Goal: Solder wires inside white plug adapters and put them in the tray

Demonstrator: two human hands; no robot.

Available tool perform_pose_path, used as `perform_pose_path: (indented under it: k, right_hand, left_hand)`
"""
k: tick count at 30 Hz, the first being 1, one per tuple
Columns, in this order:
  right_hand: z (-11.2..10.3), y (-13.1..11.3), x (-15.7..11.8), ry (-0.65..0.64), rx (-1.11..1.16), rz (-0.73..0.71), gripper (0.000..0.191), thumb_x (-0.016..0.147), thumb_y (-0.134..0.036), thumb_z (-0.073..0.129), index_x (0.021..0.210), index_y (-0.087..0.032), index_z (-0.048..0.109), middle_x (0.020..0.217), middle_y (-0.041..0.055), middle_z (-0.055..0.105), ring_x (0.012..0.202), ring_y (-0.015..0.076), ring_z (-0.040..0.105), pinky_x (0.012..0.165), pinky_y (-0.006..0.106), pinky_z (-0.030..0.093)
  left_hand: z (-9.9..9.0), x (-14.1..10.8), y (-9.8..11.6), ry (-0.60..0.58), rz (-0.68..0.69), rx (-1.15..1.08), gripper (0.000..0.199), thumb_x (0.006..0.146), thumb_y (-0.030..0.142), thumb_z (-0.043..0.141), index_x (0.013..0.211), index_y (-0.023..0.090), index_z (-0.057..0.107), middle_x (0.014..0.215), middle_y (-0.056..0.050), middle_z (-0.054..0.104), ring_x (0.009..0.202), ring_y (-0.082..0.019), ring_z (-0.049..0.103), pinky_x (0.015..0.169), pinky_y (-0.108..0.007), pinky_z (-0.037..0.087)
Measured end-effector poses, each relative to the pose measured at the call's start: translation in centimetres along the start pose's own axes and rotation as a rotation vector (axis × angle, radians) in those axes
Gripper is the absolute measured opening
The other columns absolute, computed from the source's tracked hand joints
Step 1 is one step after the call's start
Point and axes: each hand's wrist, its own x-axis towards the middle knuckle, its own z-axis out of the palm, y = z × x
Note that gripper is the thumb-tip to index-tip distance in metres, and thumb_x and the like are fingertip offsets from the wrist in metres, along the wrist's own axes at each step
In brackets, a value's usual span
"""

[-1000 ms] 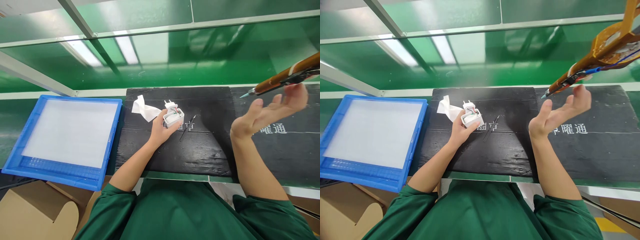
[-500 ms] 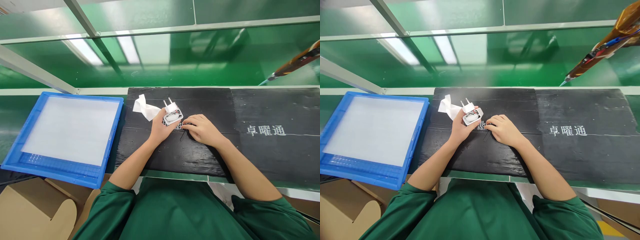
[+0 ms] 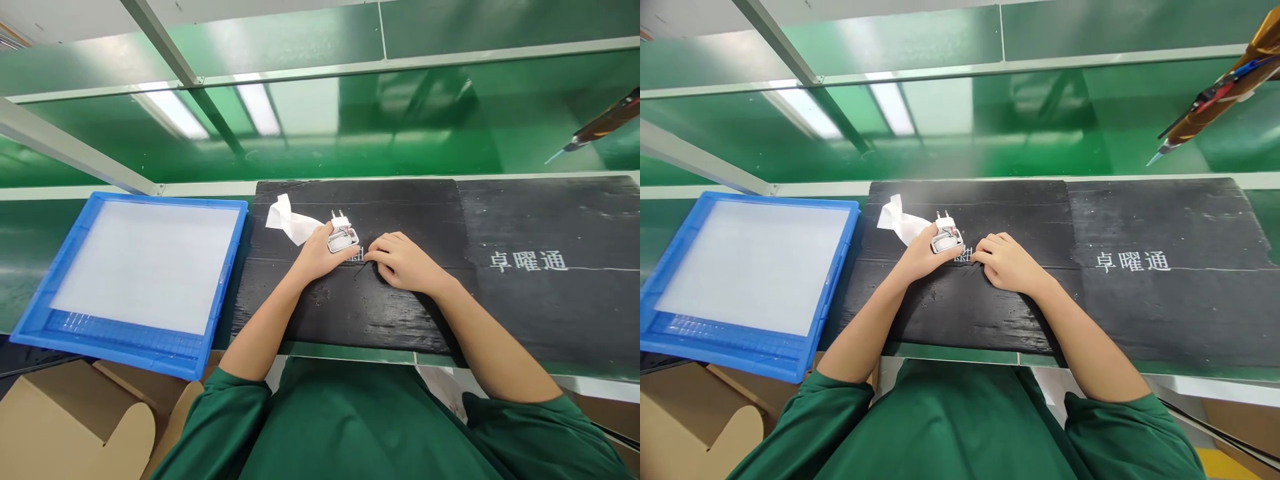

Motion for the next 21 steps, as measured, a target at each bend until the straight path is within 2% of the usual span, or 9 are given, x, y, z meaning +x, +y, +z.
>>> perform_pose_path:
  k: [2,6,9,11,13,17,19,21]
  right_hand:
    - [0.1,-0.2,0.1,0.017,-0.002,-0.008,0.030,0.081,-0.003,0.047,0.099,-0.017,0.066,0.096,0.0085,0.068,0.087,0.0219,0.058,0.082,0.038,0.043]
    - [0.5,-0.7,0.4,0.028,0.027,-0.024,0.037,0.079,-0.002,0.047,0.108,-0.017,0.065,0.107,0.0102,0.068,0.096,0.0247,0.058,0.088,0.042,0.045]
    - [0.9,-0.9,0.5,0.018,0.037,-0.025,0.037,0.080,-0.003,0.048,0.108,-0.017,0.066,0.109,0.0104,0.068,0.097,0.0256,0.058,0.087,0.042,0.047]
    - [1.0,-0.8,0.5,0.019,0.039,-0.022,0.036,0.080,-0.003,0.048,0.108,-0.017,0.066,0.110,0.0103,0.069,0.098,0.0258,0.059,0.086,0.042,0.047]
    - [1.1,-0.7,0.5,0.021,0.044,-0.018,0.034,0.082,-0.004,0.047,0.107,-0.017,0.066,0.110,0.0102,0.069,0.098,0.0259,0.059,0.086,0.043,0.048]
    - [1.1,-0.7,0.5,0.023,0.067,-0.002,0.036,0.084,-0.005,0.045,0.112,-0.018,0.064,0.110,0.0105,0.068,0.098,0.0259,0.060,0.086,0.043,0.048]
    - [1.2,-0.7,0.6,0.037,0.093,0.010,0.039,0.084,-0.005,0.044,0.117,-0.017,0.062,0.113,0.0117,0.067,0.100,0.0257,0.061,0.087,0.044,0.049]
    - [1.2,-0.7,0.6,0.063,0.114,0.017,0.040,0.084,-0.005,0.043,0.118,-0.017,0.060,0.117,0.0139,0.065,0.102,0.0257,0.061,0.087,0.044,0.050]
  left_hand:
    - [0.0,0.3,-0.4,0.001,-0.013,-0.107,0.041,0.081,0.043,0.069,0.112,0.018,0.059,0.105,-0.008,0.068,0.094,-0.022,0.064,0.084,-0.035,0.050]
    - [0.6,1.0,-0.7,0.074,0.032,-0.362,0.053,0.082,0.038,0.067,0.127,0.019,0.049,0.121,-0.012,0.066,0.098,-0.020,0.065,0.084,-0.033,0.051]
    - [1.1,1.3,-0.7,0.079,0.067,-0.424,0.045,0.082,0.032,0.063,0.120,0.019,0.044,0.108,-0.011,0.070,0.087,-0.018,0.067,0.077,-0.031,0.051]
    - [1.3,1.4,-0.6,0.078,0.112,-0.368,0.040,0.081,0.025,0.059,0.116,0.019,0.041,0.099,-0.008,0.071,0.079,-0.016,0.065,0.074,-0.030,0.050]
    - [1.1,1.2,-0.6,0.074,0.189,-0.269,0.039,0.080,0.020,0.054,0.116,0.018,0.038,0.096,-0.007,0.069,0.078,-0.016,0.063,0.075,-0.031,0.049]
    - [0.2,0.2,0.0,0.034,0.325,-0.026,0.050,0.082,0.017,0.047,0.131,0.017,0.036,0.107,-0.009,0.066,0.101,-0.020,0.060,0.094,-0.039,0.044]
    - [-0.5,-0.5,0.6,-0.005,0.352,0.079,0.056,0.086,0.017,0.043,0.141,0.018,0.034,0.118,-0.009,0.064,0.112,-0.022,0.054,0.105,-0.043,0.037]
    - [-1.0,-1.1,1.2,-0.042,0.355,0.144,0.055,0.092,0.019,0.038,0.147,0.020,0.032,0.126,-0.009,0.062,0.119,-0.022,0.050,0.109,-0.043,0.034]
